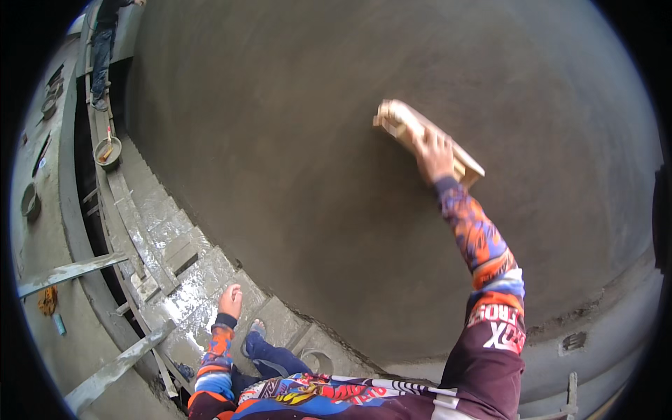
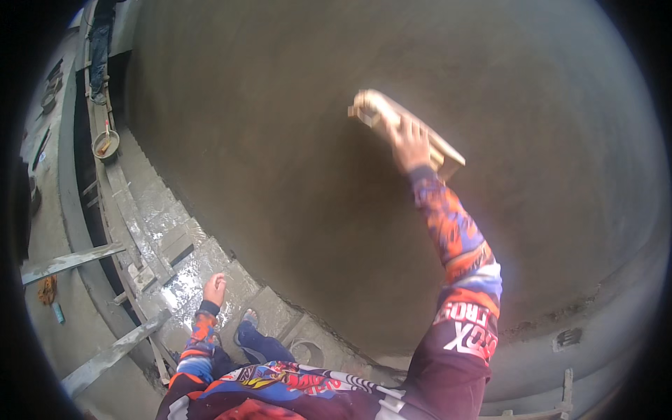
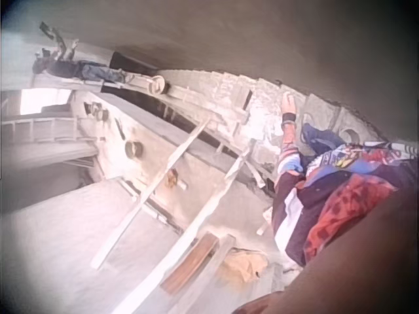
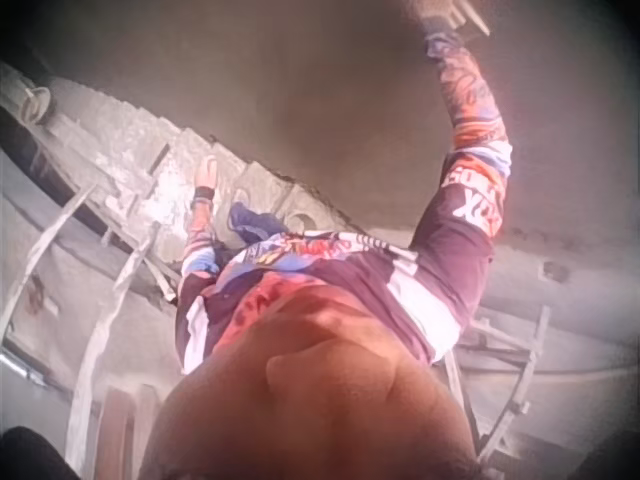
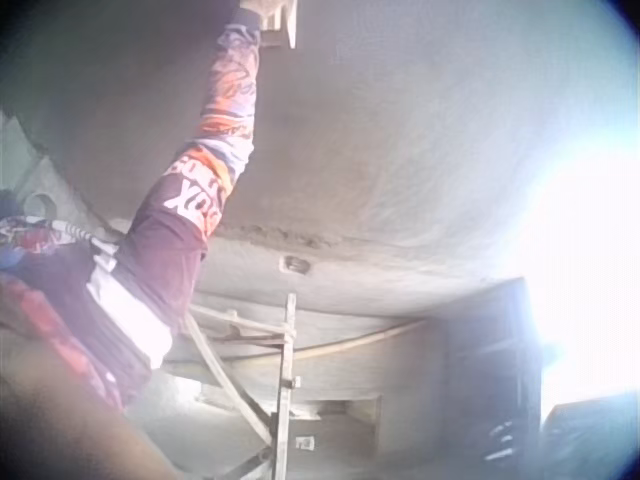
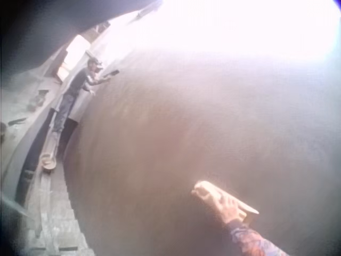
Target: The person smooths a freshly plastered concrete wall using a wooden float. They repeatedly rub the float across the surface in vertical and horizontal strokes to even out the texture. The person occasionally pauses to wipe the float clean before resuming the smoothing action.
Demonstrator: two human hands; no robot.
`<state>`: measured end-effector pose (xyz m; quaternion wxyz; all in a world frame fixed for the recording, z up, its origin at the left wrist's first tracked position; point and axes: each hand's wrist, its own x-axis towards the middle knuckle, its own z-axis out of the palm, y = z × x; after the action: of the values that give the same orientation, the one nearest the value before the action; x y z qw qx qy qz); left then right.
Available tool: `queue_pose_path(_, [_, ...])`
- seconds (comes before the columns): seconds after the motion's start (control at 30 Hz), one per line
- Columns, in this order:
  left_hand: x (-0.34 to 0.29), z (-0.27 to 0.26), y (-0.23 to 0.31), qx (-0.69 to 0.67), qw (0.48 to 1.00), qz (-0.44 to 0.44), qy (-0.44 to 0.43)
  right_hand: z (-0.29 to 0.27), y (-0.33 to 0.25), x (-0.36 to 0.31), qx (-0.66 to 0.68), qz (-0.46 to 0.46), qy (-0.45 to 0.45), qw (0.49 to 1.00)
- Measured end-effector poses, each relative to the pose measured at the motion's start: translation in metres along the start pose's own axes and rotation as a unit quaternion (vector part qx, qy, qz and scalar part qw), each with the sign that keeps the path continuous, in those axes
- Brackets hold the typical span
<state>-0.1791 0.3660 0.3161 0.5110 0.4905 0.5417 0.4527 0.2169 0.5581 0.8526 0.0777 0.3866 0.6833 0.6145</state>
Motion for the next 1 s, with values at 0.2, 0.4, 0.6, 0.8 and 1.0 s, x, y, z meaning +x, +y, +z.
queue_pose_path(0.2, [-0.157, -0.139, -0.15, 0.183, 0.966, -0.119, 0.136, -0.058, 0.098, -0.024, -0.058, 0.176, 0.001, 0.983])
queue_pose_path(0.4, [-0.076, -0.067, -0.16, 0.139, 0.978, -0.034, 0.152, -0.024, 0.126, 0.102, -0.103, 0.304, -0.062, 0.945])
queue_pose_path(0.6, [-0.031, -0.017, -0.094, -0.082, 0.993, -0.081, 0.004, 0.023, -0.058, -0.055, 0.111, 0.058, -0.128, 0.984])
queue_pose_path(0.8, [-0.246, -0.197, -0.223, 0.61, 0.739, -0.188, -0.215, -0.047, 0.054, -0.059, 0.029, 0.205, -0.051, 0.977])
queue_pose_path(1.0, [-0.275, -0.184, -0.231, 0.582, 0.751, -0.223, -0.218, -0.049, 0.12, 0.067, -0.025, 0.29, -0.049, 0.955])
